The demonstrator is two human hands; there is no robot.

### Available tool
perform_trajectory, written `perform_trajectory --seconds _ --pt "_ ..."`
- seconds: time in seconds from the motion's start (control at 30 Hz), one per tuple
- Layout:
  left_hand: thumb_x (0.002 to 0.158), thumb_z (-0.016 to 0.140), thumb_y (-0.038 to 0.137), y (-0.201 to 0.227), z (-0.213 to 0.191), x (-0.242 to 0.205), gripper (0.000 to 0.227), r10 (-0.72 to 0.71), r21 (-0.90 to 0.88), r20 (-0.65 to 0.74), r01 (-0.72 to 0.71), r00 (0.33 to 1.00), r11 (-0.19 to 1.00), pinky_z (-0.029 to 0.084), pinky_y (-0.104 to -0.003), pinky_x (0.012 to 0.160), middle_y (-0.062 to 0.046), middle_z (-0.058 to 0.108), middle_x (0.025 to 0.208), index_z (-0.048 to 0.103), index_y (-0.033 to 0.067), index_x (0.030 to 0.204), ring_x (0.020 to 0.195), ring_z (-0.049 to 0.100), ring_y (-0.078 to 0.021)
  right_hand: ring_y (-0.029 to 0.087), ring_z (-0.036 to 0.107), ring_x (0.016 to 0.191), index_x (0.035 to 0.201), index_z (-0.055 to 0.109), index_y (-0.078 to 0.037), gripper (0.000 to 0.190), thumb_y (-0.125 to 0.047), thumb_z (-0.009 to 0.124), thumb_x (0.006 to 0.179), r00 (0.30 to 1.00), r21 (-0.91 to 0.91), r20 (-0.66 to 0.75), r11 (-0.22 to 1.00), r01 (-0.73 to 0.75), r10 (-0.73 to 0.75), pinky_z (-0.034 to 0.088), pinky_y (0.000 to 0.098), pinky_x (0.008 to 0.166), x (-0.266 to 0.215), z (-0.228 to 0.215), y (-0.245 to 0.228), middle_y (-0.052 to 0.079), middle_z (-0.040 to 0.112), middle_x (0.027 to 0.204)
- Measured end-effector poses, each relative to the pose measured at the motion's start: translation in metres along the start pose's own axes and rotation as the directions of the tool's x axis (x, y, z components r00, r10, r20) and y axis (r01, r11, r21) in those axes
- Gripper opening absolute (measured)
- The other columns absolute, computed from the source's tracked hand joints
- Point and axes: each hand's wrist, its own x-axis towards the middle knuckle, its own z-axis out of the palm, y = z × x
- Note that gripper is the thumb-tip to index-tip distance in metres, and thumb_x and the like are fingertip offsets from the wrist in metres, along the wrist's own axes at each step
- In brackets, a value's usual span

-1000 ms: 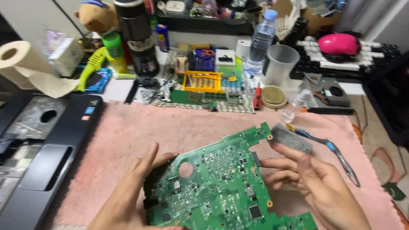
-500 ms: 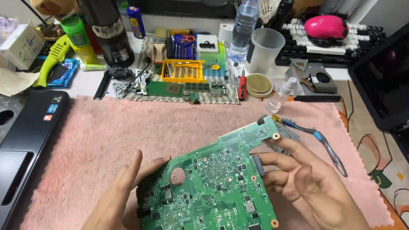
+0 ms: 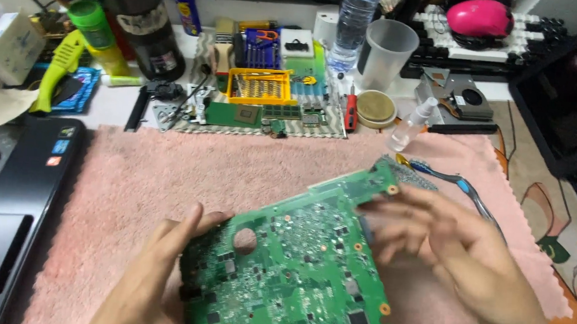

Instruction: The person cleans a green circuit board by brushing it with a red-handled brush and wiping it with a grey cloth. The person also handles a smaller green circuit board, wiping it with the cloth before placing it on the larger board.

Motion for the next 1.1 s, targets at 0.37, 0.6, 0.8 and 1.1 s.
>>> perform_trajectory --seconds 0.37,0.6,0.8,1.1 --pt "0.043 0.119 0.072 -0.035 -0.026 0.036 0.172 -0.374 0.282 0.217 0.309 0.902 0.908 0.058 -0.049 0.114 0.002 0.072 0.160 0.028 0.0313 0.184 0.146 0.071 -0.0234 0.041 0.062 0.133 0.151 0.075 -0.006 0.065 -0.051 0.076 0.104 0.977 -0.975 -0.103 0.212 -0.062 -0.189 0.048 0.0537 0.117 0.067 -0.051 0.049 0.016 0.079 0.139" --pt "0.059 0.118 0.054 -0.037 -0.027 0.051 0.164 -0.196 0.186 0.285 0.147 0.938 0.972 0.055 -0.046 0.112 -0.001 0.068 0.171 0.019 0.0172 0.184 0.140 0.068 -0.0241 0.030 0.072 0.114 0.112 0.078 -0.003 0.030 -0.033 0.074 0.111 0.989 -0.938 -0.072 0.346 -0.022 -0.132 0.052 0.0437 0.103 0.086 -0.032 0.029 0.012 0.077 0.115" --pt "0.059 0.114 0.071 -0.050 -0.024 0.051 0.169 -0.238 0.222 0.316 0.172 0.918 0.960 0.059 -0.048 0.103 -0.001 0.070 0.170 0.019 0.0115 0.184 0.129 0.071 -0.0283 0.014 0.087 0.054 0.128 0.081 -0.018 0.025 -0.023 0.074 0.105 0.994 -0.805 0.005 0.590 -0.064 0.113 0.072 0.0228 0.031 0.103 0.017 0.029 0.005 0.091 0.106" --pt "0.074 0.104 0.066 -0.049 -0.024 0.049 0.153 -0.253 0.212 0.328 0.190 0.910 0.959 0.061 -0.040 0.085 0.002 0.059 0.183 0.013 0.0125 0.184 0.101 0.067 -0.0241 0.032 0.066 0.061 0.102 0.057 -0.019 0.022 -0.023 0.078 0.105 0.959 -0.895 0.226 0.426 0.135 0.170 0.044 0.0489 0.061 0.054 0.039 0.067 0.005 0.065 0.071"
